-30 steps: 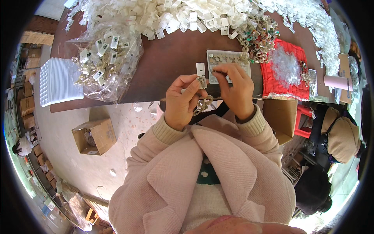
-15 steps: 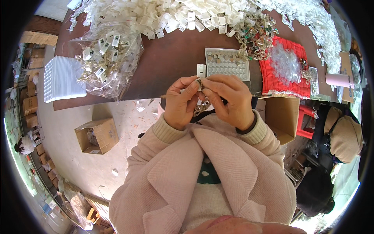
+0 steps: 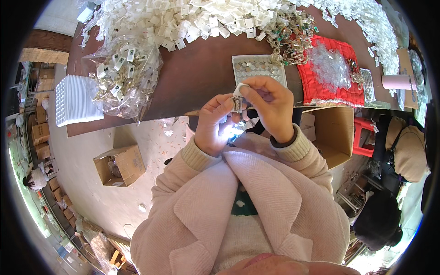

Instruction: The person repeatedly picks small white plastic housings and metal contacts from a tray, inserts the contacts into the housings, and tests each assembly by pressing a button to light an LED. Completed units are placed into a plastic bag on the table.

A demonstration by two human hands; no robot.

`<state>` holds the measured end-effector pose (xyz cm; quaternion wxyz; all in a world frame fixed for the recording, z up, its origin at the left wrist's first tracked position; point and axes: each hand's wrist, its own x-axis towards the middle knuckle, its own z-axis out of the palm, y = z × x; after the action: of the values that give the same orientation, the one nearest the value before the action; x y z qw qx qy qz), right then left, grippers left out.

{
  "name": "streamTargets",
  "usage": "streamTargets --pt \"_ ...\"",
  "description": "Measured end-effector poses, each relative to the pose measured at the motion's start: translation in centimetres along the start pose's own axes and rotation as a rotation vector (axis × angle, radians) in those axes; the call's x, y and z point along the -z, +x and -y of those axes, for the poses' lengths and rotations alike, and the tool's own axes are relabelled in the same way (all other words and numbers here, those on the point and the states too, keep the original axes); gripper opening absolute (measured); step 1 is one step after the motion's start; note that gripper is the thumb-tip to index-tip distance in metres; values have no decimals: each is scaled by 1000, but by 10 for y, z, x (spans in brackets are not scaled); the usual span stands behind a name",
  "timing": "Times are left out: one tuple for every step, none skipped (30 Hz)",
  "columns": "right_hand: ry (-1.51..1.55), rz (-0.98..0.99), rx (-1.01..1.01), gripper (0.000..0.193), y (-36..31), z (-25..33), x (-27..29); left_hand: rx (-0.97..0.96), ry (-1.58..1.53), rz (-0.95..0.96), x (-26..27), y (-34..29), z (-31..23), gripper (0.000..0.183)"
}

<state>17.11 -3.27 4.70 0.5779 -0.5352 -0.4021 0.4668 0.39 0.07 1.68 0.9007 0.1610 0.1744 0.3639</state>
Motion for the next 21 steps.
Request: streamTargets --pt "-27 -3 145 14 -1 -1 -1 22 -22 -2 0 0 0 22" --pt "-47 13 332 15 -2 -3 -2 38 -40 3 -1 0 0 22" --pt "-97 61 487 23 2 -4 0 36 -49 26 -1 0 -1 22" --pt "-130 88 524 24 2 -4 2 -15 13 -41 -4 0 4 22" --pt "-161 120 575 25 2 -4 2 -1 -11 -46 -4 0 2 23" --pt "-180 134 622 26 2 -4 4 3 -18 -29 -5 0 2 23" --pt "-186 145 638 27 2 -4 4 15 -31 -132 -7 -2 3 24" --pt "-202 149 654 27 2 -3 5 33 -65 -143 -9 -2 4 24" --pt "-222 155 669 28 2 -3 4 37 -89 -134 -10 -2 5 24" --pt "-242 163 684 28 1 -3 4 41 -114 -124 -9 -2 5 24" --pt "-239 149 683 29 1 -4 2 39 -68 -214 -9 -2 7 23" --pt "-244 141 693 29 1 -4 0 44 -97 -105 -7 -2 5 22" --pt "-251 140 703 28 1 -4 -1 52 -137 -76 -6 -2 6 21" --pt "-264 137 697 28 1 -4 -1 68 -168 -59 -4 -1 6 21" --pt "-250 118 707 27 3 -6 -4 36 -152 -108 -4 0 10 22" --pt "-228 94 723 27 4 -8 -6 113 -140 -185 -1 -3 5 24" --pt "-236 81 724 27 4 -9 -8 61 -141 -127 -2 -1 10 25" --pt "-290 74 721 27 4 -8 -7 14 -134 -99 -3 -1 12 25" --pt "-259 73 723 26 4 -9 -8 10 -81 -92 -4 -1 14 31" --pt "-239 56 728 24 4 -10 -10 -63 180 -163 -7 -7 17 36" --pt "-237 49 719 23 3 -11 -10 -47 115 -152 -7 -9 16 37"
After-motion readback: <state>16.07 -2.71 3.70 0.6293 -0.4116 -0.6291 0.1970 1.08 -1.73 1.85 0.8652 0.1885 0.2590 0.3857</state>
